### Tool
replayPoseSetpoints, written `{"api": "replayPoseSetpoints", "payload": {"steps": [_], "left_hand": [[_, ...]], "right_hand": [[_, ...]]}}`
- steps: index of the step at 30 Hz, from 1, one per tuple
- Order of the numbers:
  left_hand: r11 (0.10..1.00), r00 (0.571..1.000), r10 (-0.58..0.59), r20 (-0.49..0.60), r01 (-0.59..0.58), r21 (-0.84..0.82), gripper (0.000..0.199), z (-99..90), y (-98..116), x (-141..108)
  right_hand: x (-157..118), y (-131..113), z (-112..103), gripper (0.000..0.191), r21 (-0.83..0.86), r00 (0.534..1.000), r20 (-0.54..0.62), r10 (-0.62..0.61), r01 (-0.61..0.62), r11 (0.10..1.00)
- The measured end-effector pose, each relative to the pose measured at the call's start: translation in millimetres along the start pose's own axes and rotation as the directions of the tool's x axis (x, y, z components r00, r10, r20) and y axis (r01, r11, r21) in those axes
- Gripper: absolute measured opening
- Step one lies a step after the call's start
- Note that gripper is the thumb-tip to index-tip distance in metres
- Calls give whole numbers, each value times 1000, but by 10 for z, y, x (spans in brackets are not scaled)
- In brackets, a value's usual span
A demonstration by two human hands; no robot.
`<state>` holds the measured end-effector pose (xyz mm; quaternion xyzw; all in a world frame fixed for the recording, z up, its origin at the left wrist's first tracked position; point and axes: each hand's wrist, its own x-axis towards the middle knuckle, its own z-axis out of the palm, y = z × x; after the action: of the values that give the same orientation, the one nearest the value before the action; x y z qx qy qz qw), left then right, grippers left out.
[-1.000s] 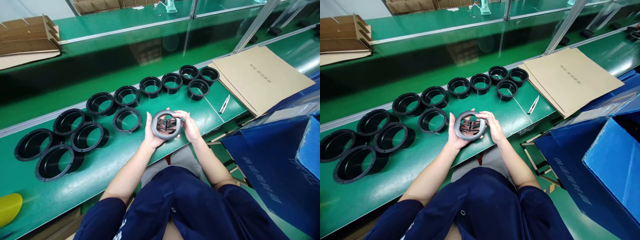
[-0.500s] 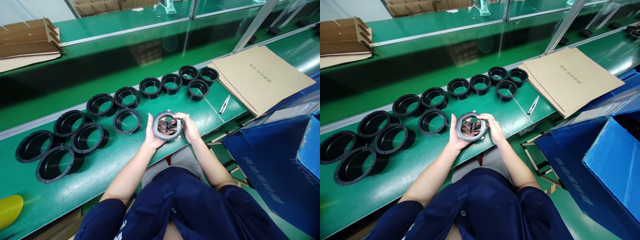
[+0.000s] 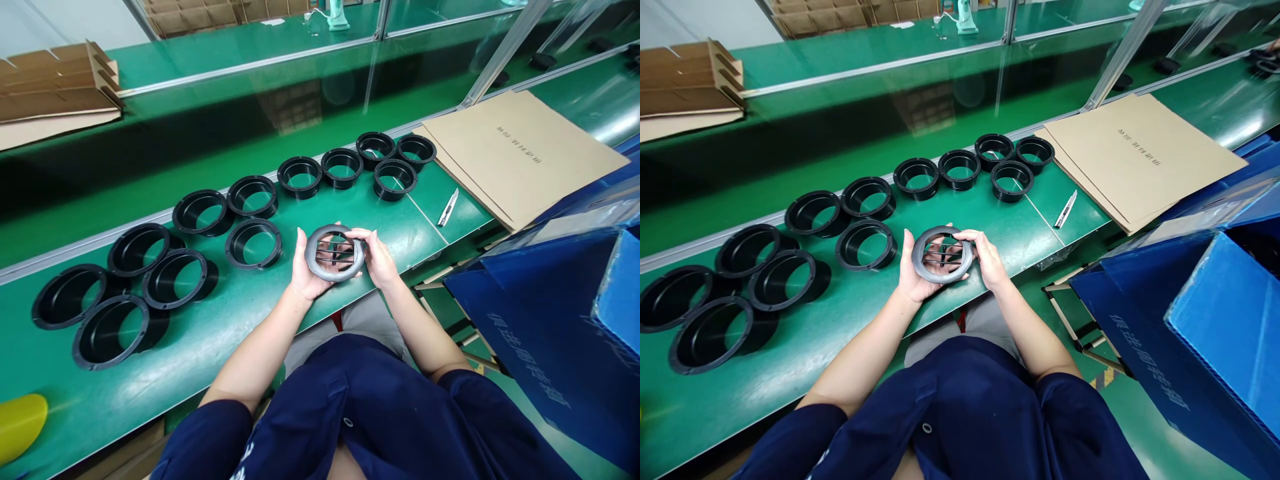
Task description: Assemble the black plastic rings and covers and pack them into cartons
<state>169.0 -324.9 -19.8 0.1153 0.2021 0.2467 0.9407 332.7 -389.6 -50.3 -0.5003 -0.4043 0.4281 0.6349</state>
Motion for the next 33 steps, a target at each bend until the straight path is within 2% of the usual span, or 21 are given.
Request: {"api": "replayPoseSetpoints", "payload": {"steps": [19, 23, 25, 27, 30, 32, 33], "left_hand": [[1000, 999, -15, -44, 15, 2, 82, 2, -9, 7], [1000, 997, -14, -70, 16, 16, 81, 40, -9, 0], [1000, 995, -1, -97, 2, 15, 80, 51, -3, 4], [999, 988, 43, -151, -44, 1, 75, 44, 4, 17], [997, 969, 68, -238, -75, -18, 67, 14, 2, 54], [998, 966, 64, -250, -66, -1, 65, 6, -22, 82], [998, 967, 71, -245, -69, 14, 63, 9, -41, 92]], "right_hand": [[-1, 86, -8, 64, -6, 999, 4, 33, -33, 999], [-30, 41, -5, 75, -77, 997, 30, 67, -64, 995], [-63, 2, -25, 81, -205, 998, 58, 32, -19, 979], [-87, -42, -59, 80, -419, 984, 165, -63, 128, 899], [-76, -105, -101, 65, -624, 901, 417, -118, 379, 683], [-46, -139, -87, 66, -669, 865, 494, -86, 441, 598], [-33, -153, -61, 76, -688, 862, 503, -64, 445, 573]]}}
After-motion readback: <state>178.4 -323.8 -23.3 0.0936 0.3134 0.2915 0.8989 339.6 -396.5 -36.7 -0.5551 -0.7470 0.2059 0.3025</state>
